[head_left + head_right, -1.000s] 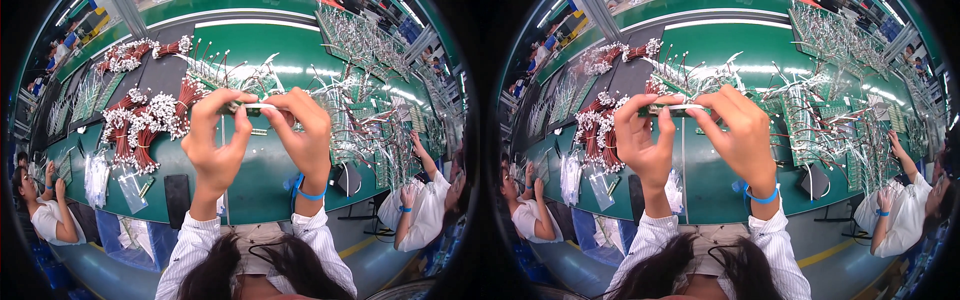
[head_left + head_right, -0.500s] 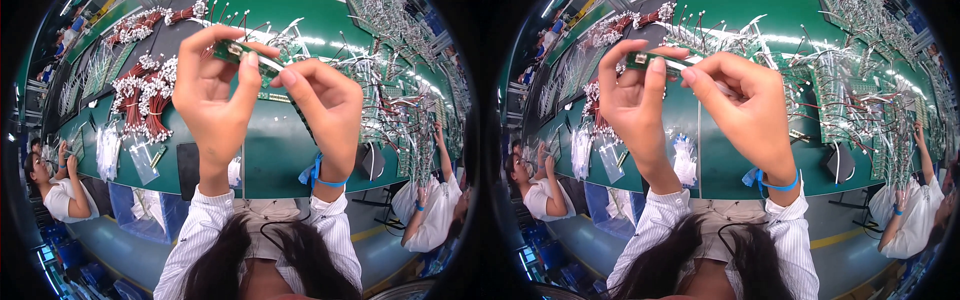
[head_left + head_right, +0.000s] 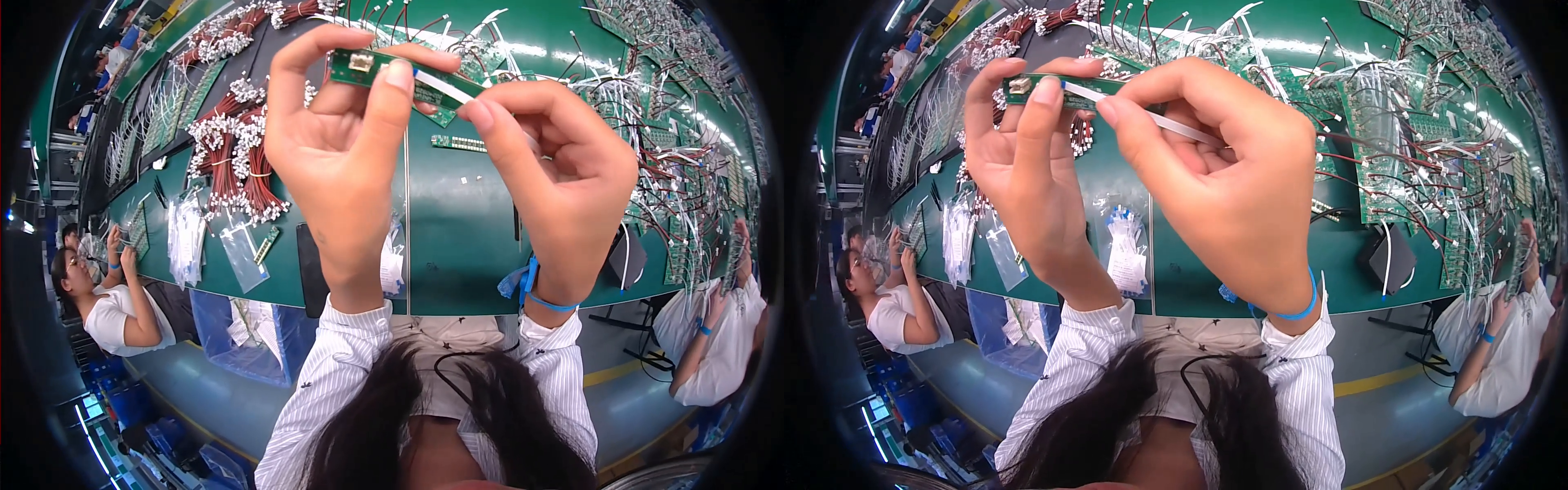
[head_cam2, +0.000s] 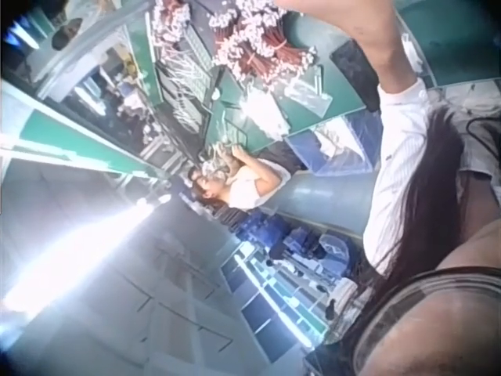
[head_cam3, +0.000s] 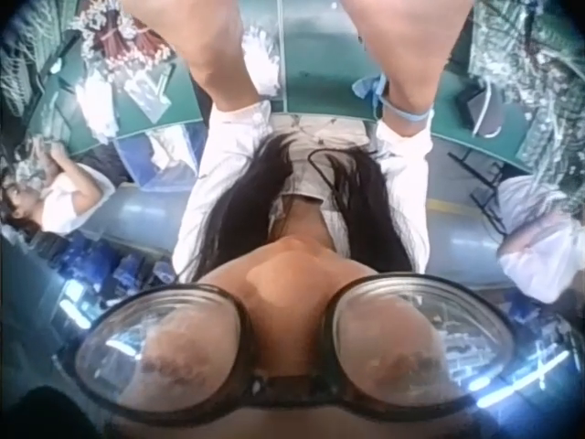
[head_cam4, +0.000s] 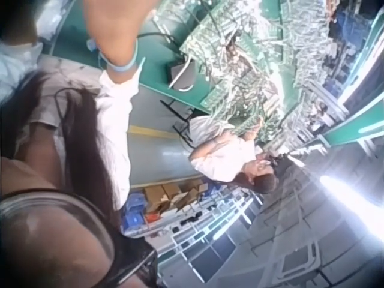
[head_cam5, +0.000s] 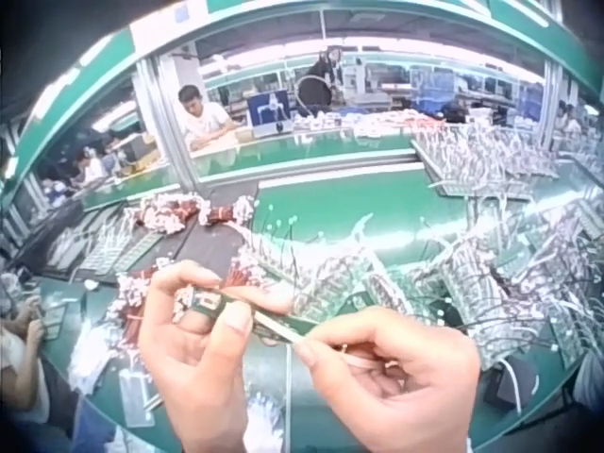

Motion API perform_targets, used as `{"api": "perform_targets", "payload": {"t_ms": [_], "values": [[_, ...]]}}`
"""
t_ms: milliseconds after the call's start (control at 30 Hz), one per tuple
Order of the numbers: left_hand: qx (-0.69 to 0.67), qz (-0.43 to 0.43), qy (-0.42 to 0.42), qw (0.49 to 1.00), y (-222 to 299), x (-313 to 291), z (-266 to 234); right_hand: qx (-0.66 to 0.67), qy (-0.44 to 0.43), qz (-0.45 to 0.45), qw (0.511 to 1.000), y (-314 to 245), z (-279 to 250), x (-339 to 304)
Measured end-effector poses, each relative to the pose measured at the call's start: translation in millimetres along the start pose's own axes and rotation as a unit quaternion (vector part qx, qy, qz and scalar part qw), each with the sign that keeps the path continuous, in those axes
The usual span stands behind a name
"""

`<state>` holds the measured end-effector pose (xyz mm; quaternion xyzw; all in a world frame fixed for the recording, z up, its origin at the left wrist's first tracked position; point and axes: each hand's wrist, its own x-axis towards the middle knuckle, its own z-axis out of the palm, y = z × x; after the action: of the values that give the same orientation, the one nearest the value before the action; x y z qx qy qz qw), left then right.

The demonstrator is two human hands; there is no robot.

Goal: The person assembles electronic components by hand, connecting wire harnesses to printed circuit boards.

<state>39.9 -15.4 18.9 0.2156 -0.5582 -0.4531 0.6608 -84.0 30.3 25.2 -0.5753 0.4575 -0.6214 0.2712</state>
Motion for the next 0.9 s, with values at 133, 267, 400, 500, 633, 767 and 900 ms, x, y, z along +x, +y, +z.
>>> {"api": "perform_targets", "payload": {"t_ms": [133,267,400,500,633,767,900], "values": [[-0.038,-0.022,-0.006,0.999,-1.2,1.2,-0.5,-0.022,0.024,-0.003,0.999,-4.5,2.9,-1.9],[-0.025,-0.016,-0.013,0.999,-2.5,1.1,0.9,-0.04,0.047,-0.019,0.998,-3.1,4.0,-2.6],[0.019,0.02,0.001,1.0,-4.5,1.5,8.0,-0.051,0.083,-0.048,0.994,-2.0,3.4,-0.5],[0.022,0.02,0.006,1.0,-0.7,-1.6,15.9,-0.075,0.097,-0.051,0.991,-1.1,0.2,0.5],[-0.033,0.025,-0.045,0.998,-4.7,0.1,11.1,-0.117,0.149,-0.034,0.981,-16.5,8.6,-0.2],[-0.022,0.021,-0.035,0.999,-3.7,-2.1,17.9,-0.111,0.163,-0.021,0.98,-18.7,9.7,-0.3],[0.013,0.023,-0.031,0.999,-8.5,-2.2,16.5,-0.115,0.17,-0.005,0.979,-23.7,10.2,1.5]]}}
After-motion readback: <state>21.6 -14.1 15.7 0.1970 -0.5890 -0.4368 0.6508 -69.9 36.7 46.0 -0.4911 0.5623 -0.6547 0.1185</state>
